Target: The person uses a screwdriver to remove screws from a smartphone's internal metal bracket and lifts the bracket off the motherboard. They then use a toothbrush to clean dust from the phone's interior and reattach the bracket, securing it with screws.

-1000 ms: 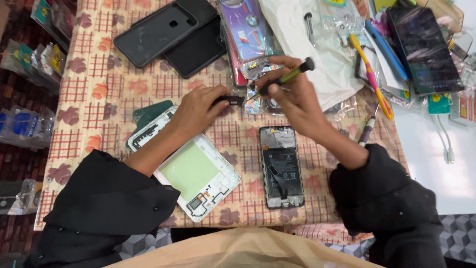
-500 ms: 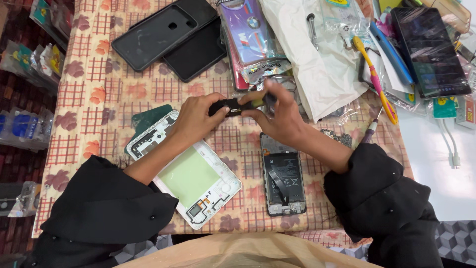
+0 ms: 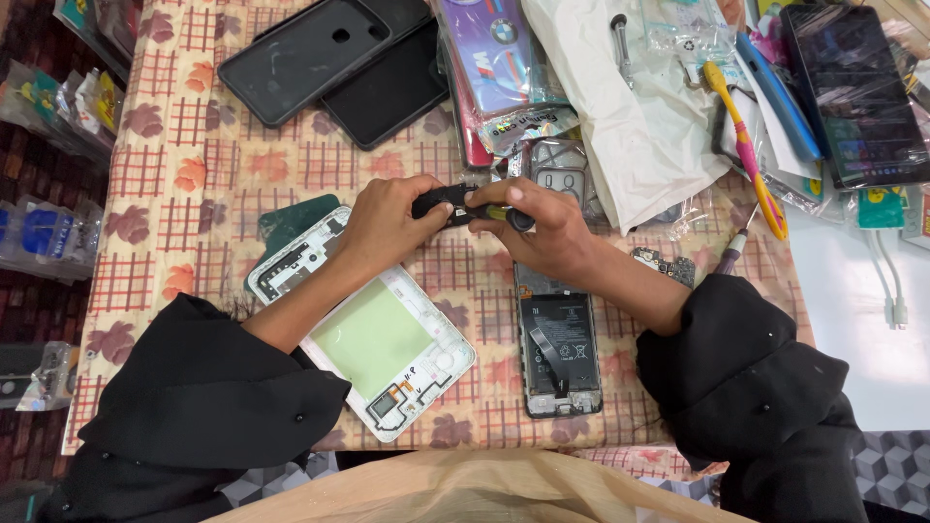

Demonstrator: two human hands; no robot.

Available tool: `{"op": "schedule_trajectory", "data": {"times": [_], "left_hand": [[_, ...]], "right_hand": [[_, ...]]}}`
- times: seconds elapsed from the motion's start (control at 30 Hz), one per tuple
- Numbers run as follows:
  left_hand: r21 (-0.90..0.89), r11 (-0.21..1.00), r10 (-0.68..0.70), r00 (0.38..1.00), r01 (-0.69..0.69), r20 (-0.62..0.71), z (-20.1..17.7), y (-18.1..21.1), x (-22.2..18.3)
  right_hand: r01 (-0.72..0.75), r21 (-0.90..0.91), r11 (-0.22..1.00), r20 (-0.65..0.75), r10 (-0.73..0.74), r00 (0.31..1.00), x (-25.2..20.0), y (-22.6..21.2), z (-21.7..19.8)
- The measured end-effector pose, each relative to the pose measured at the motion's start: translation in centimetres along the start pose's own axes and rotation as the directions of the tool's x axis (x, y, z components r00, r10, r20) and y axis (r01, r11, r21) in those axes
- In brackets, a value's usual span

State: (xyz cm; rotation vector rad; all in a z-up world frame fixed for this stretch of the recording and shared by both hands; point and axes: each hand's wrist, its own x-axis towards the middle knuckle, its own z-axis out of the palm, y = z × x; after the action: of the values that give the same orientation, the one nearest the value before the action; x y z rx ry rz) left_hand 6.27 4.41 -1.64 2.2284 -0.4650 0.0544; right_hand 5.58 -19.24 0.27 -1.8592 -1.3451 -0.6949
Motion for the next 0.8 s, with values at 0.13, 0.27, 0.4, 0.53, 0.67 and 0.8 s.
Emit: {"op": "schedule_trajectory", "data": {"times": [0.13, 0.27, 0.4, 0.53, 0.67, 0.8], "left_hand": [[-0.002, 1.0, 0.008, 1.0, -0.008, -0.013, 0.0, 0.0, 0.0], [-0.016, 1.0, -0.007, 1.0, 0.008, 0.003, 0.0, 0.1, -0.1], [-0.019, 1.0, -0.004, 1.0, 0.004, 0.0, -0.1, 0.1, -0.1], [-0.001, 1.0, -0.007, 1.0, 0.007, 0.001, -0.2, 0.2, 0.0], [0.004, 1.0, -0.012, 1.0, 0.012, 0.019, -0.3, 0.3, 0.0], [0.003, 1.0, -0.014, 1.0, 0.013, 0.019, -0.3, 0.4, -0.1]], "right_hand": [[0.004, 0.021, 1.0, 0.038, -0.005, 0.999, -0.1, 0.1, 0.0], [0.034, -0.006, 0.999, 0.048, -0.033, 0.998, 0.0, 0.0, 0.1], [0.079, -0.026, 0.997, 0.071, -0.077, 0.995, 0.3, -0.2, -0.1], [0.029, -0.003, 1.0, 0.155, -0.029, 0.988, 0.6, -0.6, -0.4], [-0.04, 0.05, 0.998, 0.115, 0.034, 0.993, 0.7, -0.7, -0.2], [0.037, 0.053, 0.998, 0.119, -0.043, 0.992, 1.4, -0.4, -0.2]]}}
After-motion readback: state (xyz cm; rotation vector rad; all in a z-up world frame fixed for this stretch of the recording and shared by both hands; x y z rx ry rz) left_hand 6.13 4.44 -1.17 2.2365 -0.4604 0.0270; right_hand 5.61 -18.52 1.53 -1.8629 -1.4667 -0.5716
